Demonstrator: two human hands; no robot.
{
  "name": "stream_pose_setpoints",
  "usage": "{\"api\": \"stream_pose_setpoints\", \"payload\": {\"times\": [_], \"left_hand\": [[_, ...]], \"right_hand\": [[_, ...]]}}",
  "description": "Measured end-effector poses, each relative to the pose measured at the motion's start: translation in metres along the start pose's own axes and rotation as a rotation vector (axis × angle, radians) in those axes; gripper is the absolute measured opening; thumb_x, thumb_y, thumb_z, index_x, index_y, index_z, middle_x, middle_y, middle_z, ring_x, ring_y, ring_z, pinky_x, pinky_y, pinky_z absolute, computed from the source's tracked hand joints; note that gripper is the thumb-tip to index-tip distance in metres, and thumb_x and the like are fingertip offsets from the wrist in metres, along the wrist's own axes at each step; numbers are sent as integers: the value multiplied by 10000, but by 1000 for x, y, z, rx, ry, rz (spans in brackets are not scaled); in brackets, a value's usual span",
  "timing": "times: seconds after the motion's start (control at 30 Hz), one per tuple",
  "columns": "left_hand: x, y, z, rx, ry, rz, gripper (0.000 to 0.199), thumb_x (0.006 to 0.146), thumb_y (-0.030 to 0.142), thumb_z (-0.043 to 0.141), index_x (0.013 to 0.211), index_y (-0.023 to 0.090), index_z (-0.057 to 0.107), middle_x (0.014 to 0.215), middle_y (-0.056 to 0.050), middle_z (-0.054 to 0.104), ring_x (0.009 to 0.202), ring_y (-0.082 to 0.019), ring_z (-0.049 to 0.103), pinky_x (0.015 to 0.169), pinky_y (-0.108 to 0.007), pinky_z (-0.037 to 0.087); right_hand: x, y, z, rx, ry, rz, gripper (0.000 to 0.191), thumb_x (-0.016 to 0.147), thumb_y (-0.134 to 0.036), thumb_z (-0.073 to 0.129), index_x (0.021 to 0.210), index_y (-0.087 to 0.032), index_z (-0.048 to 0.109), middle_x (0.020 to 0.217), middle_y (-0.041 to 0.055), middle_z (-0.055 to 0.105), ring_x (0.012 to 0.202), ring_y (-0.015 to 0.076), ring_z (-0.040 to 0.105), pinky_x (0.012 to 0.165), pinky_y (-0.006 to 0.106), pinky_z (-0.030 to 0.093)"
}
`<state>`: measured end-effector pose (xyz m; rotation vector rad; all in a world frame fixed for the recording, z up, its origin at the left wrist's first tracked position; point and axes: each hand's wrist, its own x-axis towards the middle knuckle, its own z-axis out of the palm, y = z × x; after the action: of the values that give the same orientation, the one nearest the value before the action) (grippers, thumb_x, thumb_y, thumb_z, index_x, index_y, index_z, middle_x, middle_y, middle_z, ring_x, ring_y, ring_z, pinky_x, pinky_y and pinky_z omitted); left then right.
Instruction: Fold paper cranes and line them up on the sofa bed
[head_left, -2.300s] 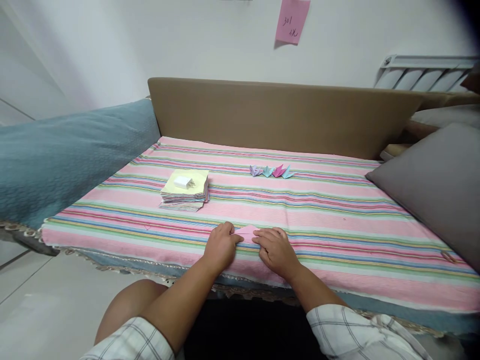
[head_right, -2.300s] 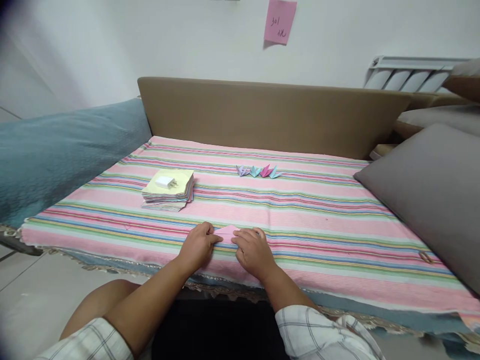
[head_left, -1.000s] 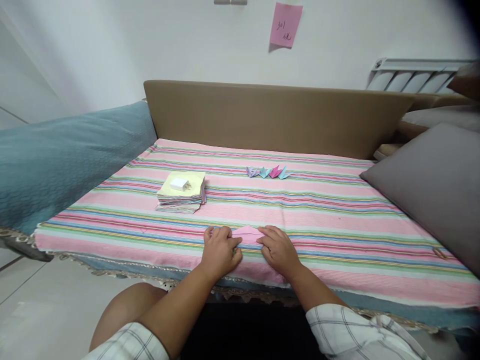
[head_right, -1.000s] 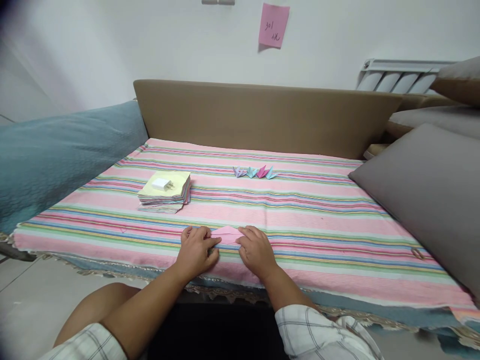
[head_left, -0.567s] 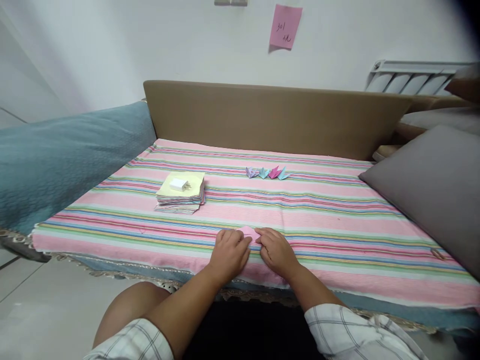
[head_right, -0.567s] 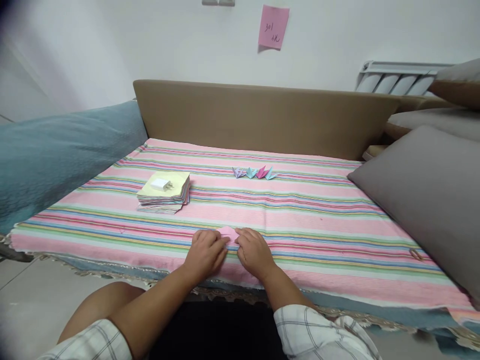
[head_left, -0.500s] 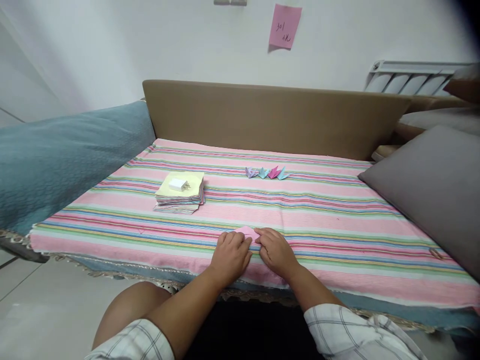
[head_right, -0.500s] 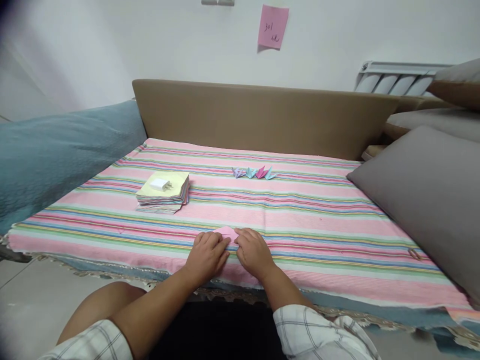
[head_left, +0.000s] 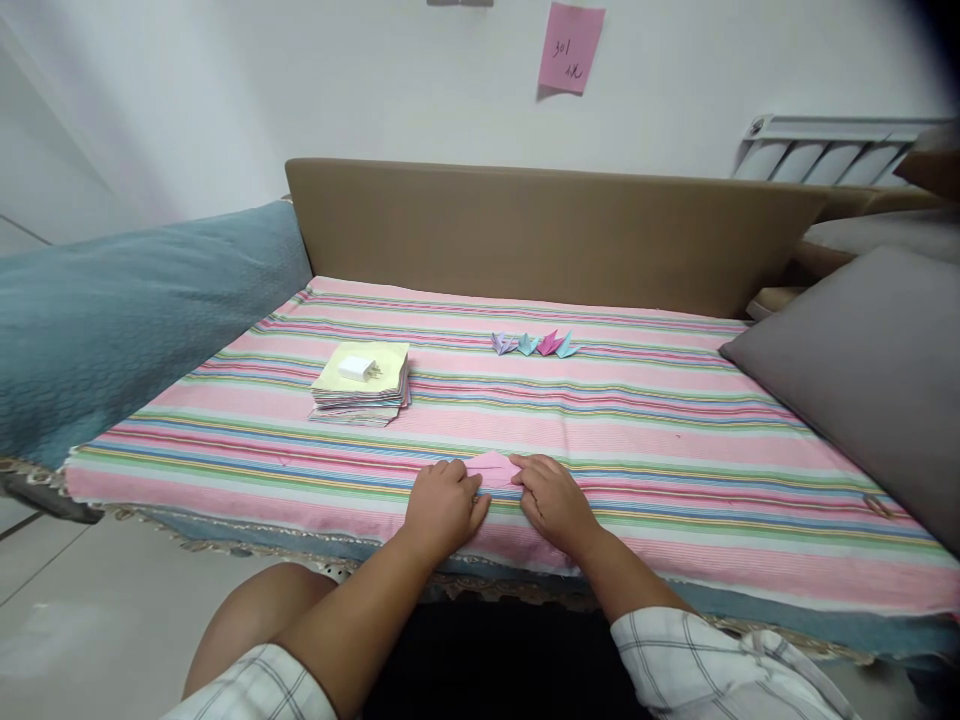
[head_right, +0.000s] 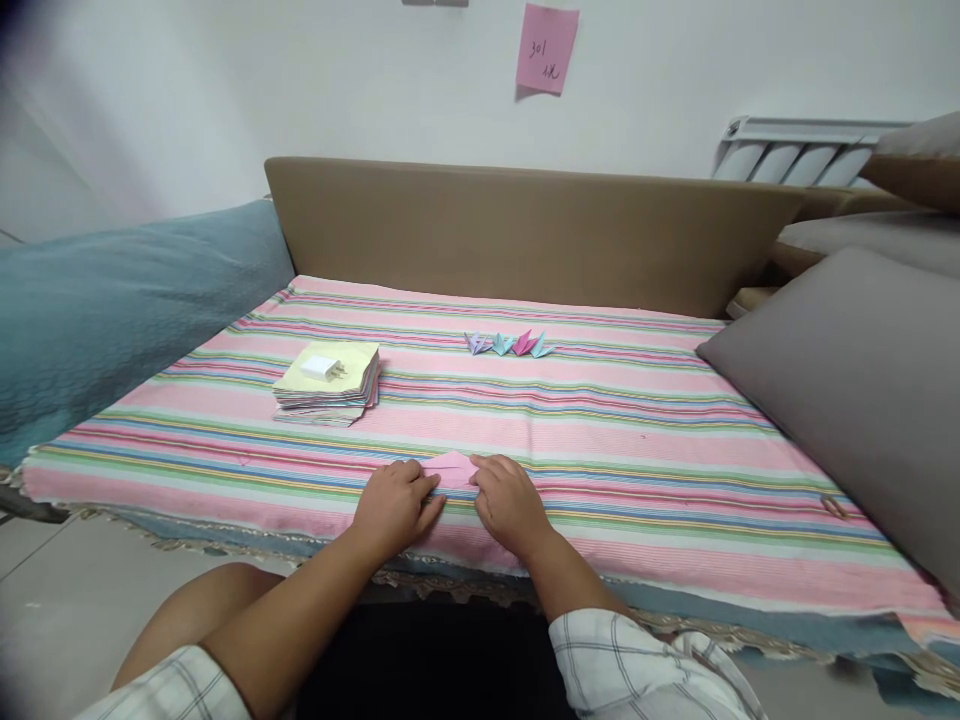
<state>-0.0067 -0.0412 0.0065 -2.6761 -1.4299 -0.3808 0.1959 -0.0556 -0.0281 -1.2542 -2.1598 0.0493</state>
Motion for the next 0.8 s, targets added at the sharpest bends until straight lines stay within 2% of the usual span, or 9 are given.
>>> {"api": "stream_pose_setpoints", "payload": {"times": [0.1, 0.2, 0.27, 0.37, 0.47, 0.6, 0.8], "left_hand": [[0, -2, 0, -65, 72, 23, 280, 871, 339, 434, 820, 187, 663, 785, -71, 580, 772, -197, 528, 694, -337, 393], [-2, 6, 5, -97, 139, 145, 272, 891, 262, 383, 976, 196, 634, 858, -70, 583, 818, -188, 523, 722, -326, 405], [-4, 14, 11, -55, 127, 192, 325, 876, 243, 407, 1163, 197, 554, 937, -78, 581, 867, -207, 514, 749, -347, 405], [-7, 23, 19, 1, 59, 148, 450, 845, 325, 484, 1268, 171, 465, 1037, -102, 557, 944, -254, 488, 795, -400, 390], [-8, 25, 20, 3, 9, 105, 496, 829, 403, 518, 1273, 189, 460, 1071, -111, 540, 991, -272, 467, 823, -423, 366], [-7, 23, 12, 17, -25, 54, 507, 809, 460, 542, 1239, 195, 497, 1045, -110, 552, 965, -277, 483, 806, -422, 364], [-5, 17, 0, 48, -99, 11, 368, 808, 408, 557, 1103, 189, 570, 935, -89, 581, 862, -254, 530, 719, -375, 394]], "right_hand": [[1, -1, -1, -1, -13, 6, 262, 748, -56, 435, 890, -190, 611, 1131, 76, 630, 1068, 227, 515, 921, 417, 414], [2, -1, 0, -7, -13, 10, 251, 736, -49, 443, 874, -179, 609, 1126, 80, 632, 1060, 224, 514, 917, 405, 415], [2, -1, 0, -12, -10, 14, 251, 728, -46, 446, 868, -176, 609, 1139, 78, 627, 1051, 224, 512, 919, 407, 414], [2, 0, 1, -22, -9, 10, 259, 727, -47, 444, 871, -182, 612, 1149, 76, 623, 1047, 224, 513, 923, 415, 413], [1, 0, 1, -32, -17, 3, 266, 731, -51, 439, 878, -186, 615, 1149, 77, 623, 1052, 224, 515, 920, 421, 414], [1, 1, 1, -29, -23, 7, 259, 736, -60, 440, 882, -183, 616, 1156, 78, 620, 1052, 228, 513, 913, 422, 416], [1, 0, 1, -17, -9, 2, 264, 728, -55, 442, 879, -187, 614, 1129, 82, 632, 1056, 227, 512, 914, 417, 415]]}}
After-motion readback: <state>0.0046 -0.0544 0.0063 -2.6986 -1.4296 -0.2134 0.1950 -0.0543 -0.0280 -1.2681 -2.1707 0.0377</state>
